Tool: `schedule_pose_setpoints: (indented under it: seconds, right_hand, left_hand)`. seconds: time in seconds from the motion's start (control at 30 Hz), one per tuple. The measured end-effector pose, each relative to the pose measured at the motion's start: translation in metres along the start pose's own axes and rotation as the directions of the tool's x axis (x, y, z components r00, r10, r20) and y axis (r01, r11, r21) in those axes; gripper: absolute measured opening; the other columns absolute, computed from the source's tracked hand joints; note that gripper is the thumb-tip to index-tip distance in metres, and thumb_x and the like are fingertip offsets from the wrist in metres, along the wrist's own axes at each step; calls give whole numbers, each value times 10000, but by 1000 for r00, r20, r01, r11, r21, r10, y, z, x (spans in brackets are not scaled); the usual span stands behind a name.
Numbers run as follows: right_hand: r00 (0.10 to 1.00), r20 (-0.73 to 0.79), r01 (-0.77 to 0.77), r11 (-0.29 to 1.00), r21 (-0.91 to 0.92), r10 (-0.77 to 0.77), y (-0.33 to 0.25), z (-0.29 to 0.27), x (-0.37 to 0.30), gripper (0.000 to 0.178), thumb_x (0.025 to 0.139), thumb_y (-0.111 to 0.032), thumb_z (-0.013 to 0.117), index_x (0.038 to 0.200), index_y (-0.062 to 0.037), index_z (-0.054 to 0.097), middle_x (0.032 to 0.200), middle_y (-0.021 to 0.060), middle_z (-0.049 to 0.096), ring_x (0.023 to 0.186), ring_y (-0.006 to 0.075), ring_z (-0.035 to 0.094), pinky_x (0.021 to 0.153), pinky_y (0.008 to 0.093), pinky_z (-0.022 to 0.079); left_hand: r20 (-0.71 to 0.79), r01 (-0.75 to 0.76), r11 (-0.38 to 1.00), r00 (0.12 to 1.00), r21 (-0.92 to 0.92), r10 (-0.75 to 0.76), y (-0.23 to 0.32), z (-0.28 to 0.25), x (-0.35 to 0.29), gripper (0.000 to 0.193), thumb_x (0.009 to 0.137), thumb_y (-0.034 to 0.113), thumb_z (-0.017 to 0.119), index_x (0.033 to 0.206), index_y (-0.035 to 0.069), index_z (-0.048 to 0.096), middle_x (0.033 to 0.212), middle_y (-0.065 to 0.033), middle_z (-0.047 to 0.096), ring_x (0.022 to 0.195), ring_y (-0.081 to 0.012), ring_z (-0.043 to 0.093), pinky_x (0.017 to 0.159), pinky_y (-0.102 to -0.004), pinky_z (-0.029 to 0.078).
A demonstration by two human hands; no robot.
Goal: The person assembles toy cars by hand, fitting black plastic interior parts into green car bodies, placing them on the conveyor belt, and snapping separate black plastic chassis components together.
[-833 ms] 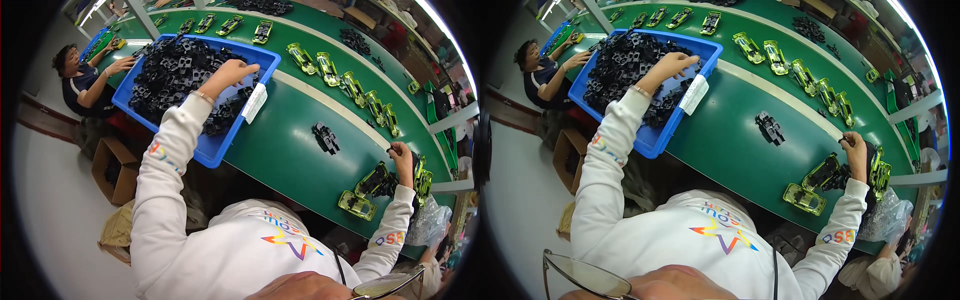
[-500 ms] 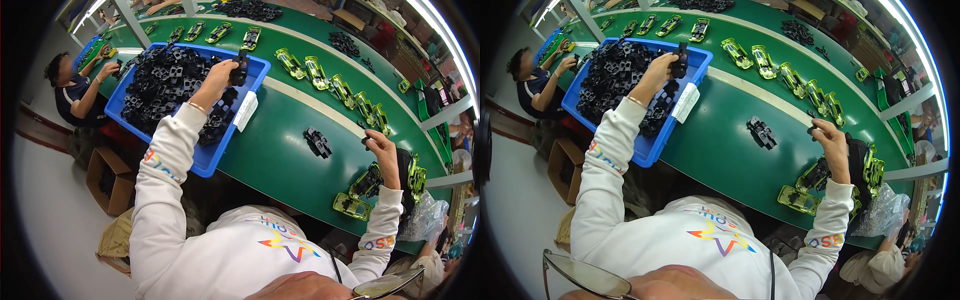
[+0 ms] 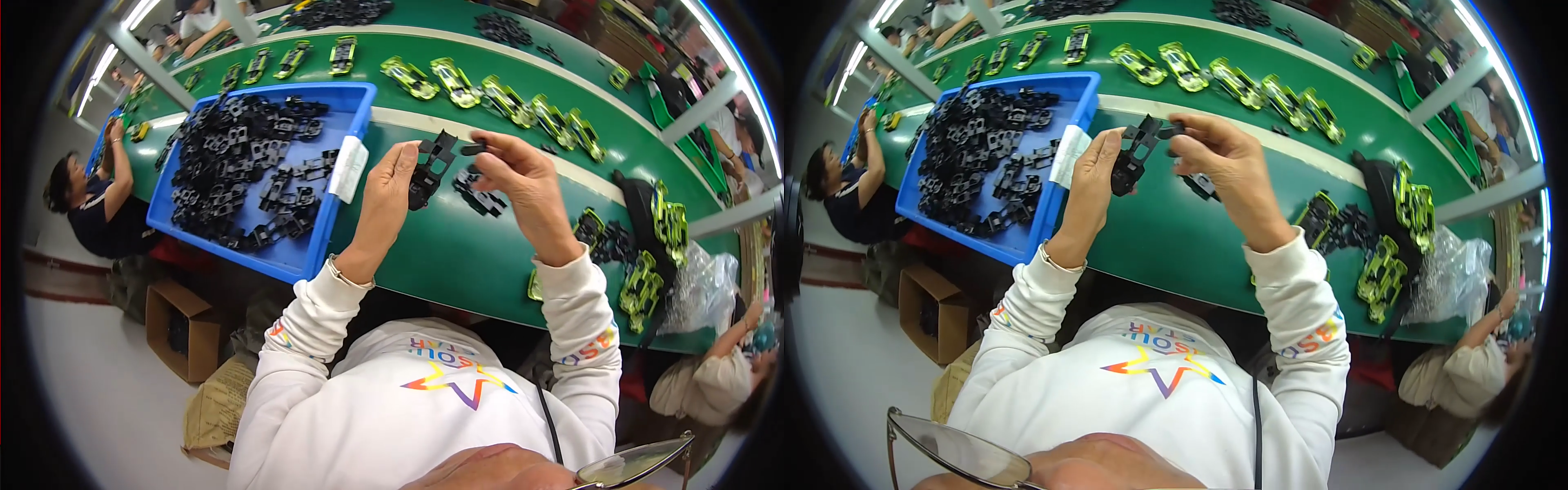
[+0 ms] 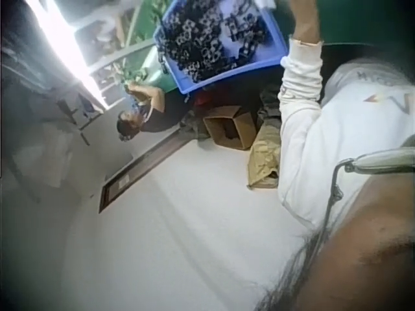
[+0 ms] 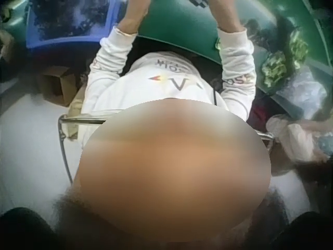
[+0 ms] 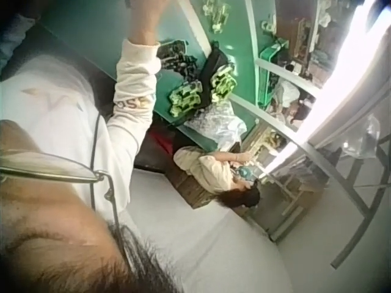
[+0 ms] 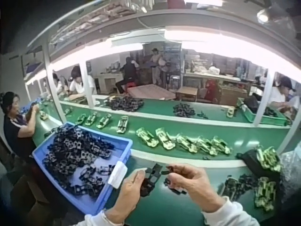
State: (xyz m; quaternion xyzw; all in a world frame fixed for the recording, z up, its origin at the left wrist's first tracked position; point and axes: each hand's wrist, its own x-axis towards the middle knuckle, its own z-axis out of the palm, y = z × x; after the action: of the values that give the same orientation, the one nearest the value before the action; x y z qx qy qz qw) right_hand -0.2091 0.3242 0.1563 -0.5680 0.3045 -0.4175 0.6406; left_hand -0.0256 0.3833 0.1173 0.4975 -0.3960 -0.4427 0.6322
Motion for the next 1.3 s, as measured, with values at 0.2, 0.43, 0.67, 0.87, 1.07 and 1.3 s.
schedule_pose_setpoints:
  seconds: [0.2, 0.43, 0.67, 0.87, 1.07, 1.3]
  right_hand:
    - [981, -145, 76, 946, -316, -127, 10, 6, -11, 327, 845, -70, 751, 1162, -34, 684, 814, 33, 654, 658, 75, 603, 575, 220, 506]
    - [978, -120, 126, 939, -319, -172, 27, 4, -12, 261, 864, -85, 735, 1119, -37, 705, 825, 29, 652, 636, 76, 592, 556, 225, 490]
    - [957, 67, 265, 758, -595, -282, 30, -15, -1, 246, 848, -77, 725, 1090, -117, 749, 1054, 43, 600, 813, 141, 619, 685, 256, 501]
    - [996, 14, 87, 945, -316, -87, 37, -17, 8, 298, 808, -32, 742, 1099, -52, 681, 1064, 40, 603, 784, 99, 606, 670, 248, 481]
    - [987, -47, -155, 984, -90, 152, 42, -14, 11, 413, 801, -7, 743, 1173, -5, 562, 1091, 70, 607, 775, 74, 611, 672, 233, 487]
    - [987, -74, -144, 989, 24, 146, 38, -5, 10, 521, 799, -8, 748, 1271, 21, 528, 1135, 91, 603, 918, 114, 618, 831, 241, 503]
  left_hand:
    - [74, -68, 974, 996, 218, 53, -6, 27, -4, 342, 1052, 346, 474, 1144, 49, 616, 716, 26, 528, 634, -30, 447, 542, -198, 381]
    - [-3, -230, 919, 970, 320, 244, -22, 35, 2, 328, 1046, 318, 498, 937, 14, 554, 727, -25, 551, 663, -73, 466, 591, -254, 417]
    - [-8, -215, 940, 974, 266, 226, -30, 27, 12, 335, 1041, 315, 511, 897, 15, 539, 715, -19, 536, 637, -80, 460, 561, -262, 417]
    - [11, -150, 954, 988, 261, 153, -24, 23, 18, 327, 1040, 301, 518, 893, 9, 537, 722, -23, 533, 642, -80, 459, 561, -260, 409]
    - [56, -162, 950, 987, 266, 152, -30, 20, 24, 338, 1006, 323, 579, 904, 4, 529, 724, -29, 543, 650, -98, 488, 588, -273, 440]
    - [153, -211, 902, 975, 378, 164, -20, 19, 29, 304, 962, 284, 634, 965, -2, 534, 799, -44, 567, 726, -108, 517, 661, -277, 459]
